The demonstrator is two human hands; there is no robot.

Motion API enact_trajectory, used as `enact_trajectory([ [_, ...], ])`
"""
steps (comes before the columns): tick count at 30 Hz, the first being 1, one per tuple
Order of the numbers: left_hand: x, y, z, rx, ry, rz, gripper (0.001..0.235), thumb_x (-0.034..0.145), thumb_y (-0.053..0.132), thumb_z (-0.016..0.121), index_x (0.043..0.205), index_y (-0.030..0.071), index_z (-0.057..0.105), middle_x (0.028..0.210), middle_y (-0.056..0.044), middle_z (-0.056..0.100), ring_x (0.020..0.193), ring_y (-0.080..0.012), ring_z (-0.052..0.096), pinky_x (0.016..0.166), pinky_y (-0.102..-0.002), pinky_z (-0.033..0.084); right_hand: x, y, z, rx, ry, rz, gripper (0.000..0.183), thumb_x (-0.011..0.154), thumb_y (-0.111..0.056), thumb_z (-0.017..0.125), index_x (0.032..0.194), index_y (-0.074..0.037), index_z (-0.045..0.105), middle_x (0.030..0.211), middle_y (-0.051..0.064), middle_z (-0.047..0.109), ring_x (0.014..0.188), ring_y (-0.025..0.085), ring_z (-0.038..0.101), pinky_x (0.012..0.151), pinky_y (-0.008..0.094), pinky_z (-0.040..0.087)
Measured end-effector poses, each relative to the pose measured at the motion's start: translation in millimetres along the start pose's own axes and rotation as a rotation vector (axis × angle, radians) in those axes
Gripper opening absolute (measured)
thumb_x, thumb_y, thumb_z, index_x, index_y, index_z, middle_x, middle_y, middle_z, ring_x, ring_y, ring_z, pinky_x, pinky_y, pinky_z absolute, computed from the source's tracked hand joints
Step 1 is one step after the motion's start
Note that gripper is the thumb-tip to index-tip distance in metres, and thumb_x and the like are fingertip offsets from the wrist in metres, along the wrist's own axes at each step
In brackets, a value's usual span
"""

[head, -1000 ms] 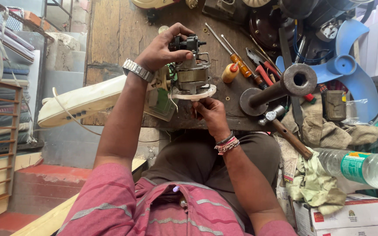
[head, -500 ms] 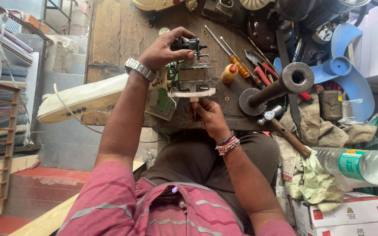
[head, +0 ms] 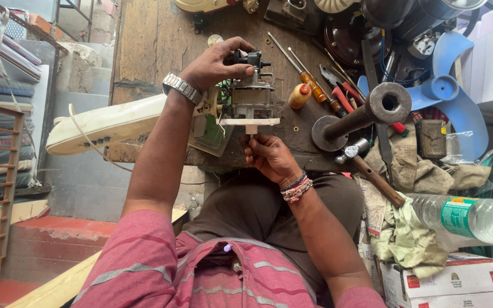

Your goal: The person assembles an electrical motor by inserting a rotor into a stator, applying lubricant, and fitting a commutator and end cap. The person repeatedly handles and repositions the motor components on a cluttered workbench.

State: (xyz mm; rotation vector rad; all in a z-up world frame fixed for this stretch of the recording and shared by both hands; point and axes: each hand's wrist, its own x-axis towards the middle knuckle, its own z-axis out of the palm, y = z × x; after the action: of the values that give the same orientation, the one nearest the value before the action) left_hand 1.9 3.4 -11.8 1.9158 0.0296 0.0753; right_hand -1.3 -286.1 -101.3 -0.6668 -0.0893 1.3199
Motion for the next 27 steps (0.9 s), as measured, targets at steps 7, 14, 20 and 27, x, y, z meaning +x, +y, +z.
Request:
enact_trajectory([
  [7, -0.7, 0.3, -1.1, -0.116, -0.012, 0.02, 0.068, 0.082, 0.05, 0.085, 0.133, 0.012, 0.06, 0.11, -0.005, 0.071, 0.104, -0.0157, 0.069, 0.089, -0.035, 0.059, 4.0, 2.7, -11.2, -0.062, -0.003, -0.034, 0.018, 0.103, -0.009, 0.064, 0.115, 0.005, 0.065, 0.092, 0.004, 0.067, 0.084, 0.014, 0.065, 0.075, 0.03, 0.055],
  [14, -11.1, 28.7, 5.6, 0.041, 0.03, 0.183, 0.071, 0.079, 0.039, 0.092, 0.136, 0.014, 0.057, 0.121, -0.007, 0.067, 0.115, -0.0198, 0.067, 0.097, -0.037, 0.061, 27.4, 27.1, -55.9, -0.439, 0.146, -0.35, 0.016, 0.104, -0.006, 0.066, 0.115, 0.005, 0.069, 0.1, 0.008, 0.071, 0.088, 0.014, 0.066, 0.08, 0.032, 0.056],
  [20, -23.2, 54.6, 26.6, 0.454, 0.07, 0.448, 0.078, 0.084, 0.042, 0.091, 0.147, 0.018, 0.053, 0.136, -0.009, 0.068, 0.126, -0.0241, 0.065, 0.11, -0.041, 0.053, 78.3, 28.5, -90.7, -0.399, 0.285, -0.68, 0.021, 0.104, -0.002, 0.059, 0.122, 0.0, 0.067, 0.117, 0.005, 0.071, 0.103, 0.012, 0.066, 0.088, 0.03, 0.055],
  [27, -85.6, 76.5, 15.6, 0.933, 0.175, 0.316, 0.11, 0.067, 0.06, 0.089, 0.152, 0.01, 0.039, 0.14, -0.022, 0.058, 0.13, -0.0379, 0.052, 0.109, -0.06, 0.03, 88.1, 27.7, -82.8, -0.447, 0.269, -0.737, 0.028, 0.1, 0.001, 0.061, 0.128, -0.001, 0.064, 0.122, 0.003, 0.07, 0.106, 0.012, 0.066, 0.09, 0.029, 0.058],
])
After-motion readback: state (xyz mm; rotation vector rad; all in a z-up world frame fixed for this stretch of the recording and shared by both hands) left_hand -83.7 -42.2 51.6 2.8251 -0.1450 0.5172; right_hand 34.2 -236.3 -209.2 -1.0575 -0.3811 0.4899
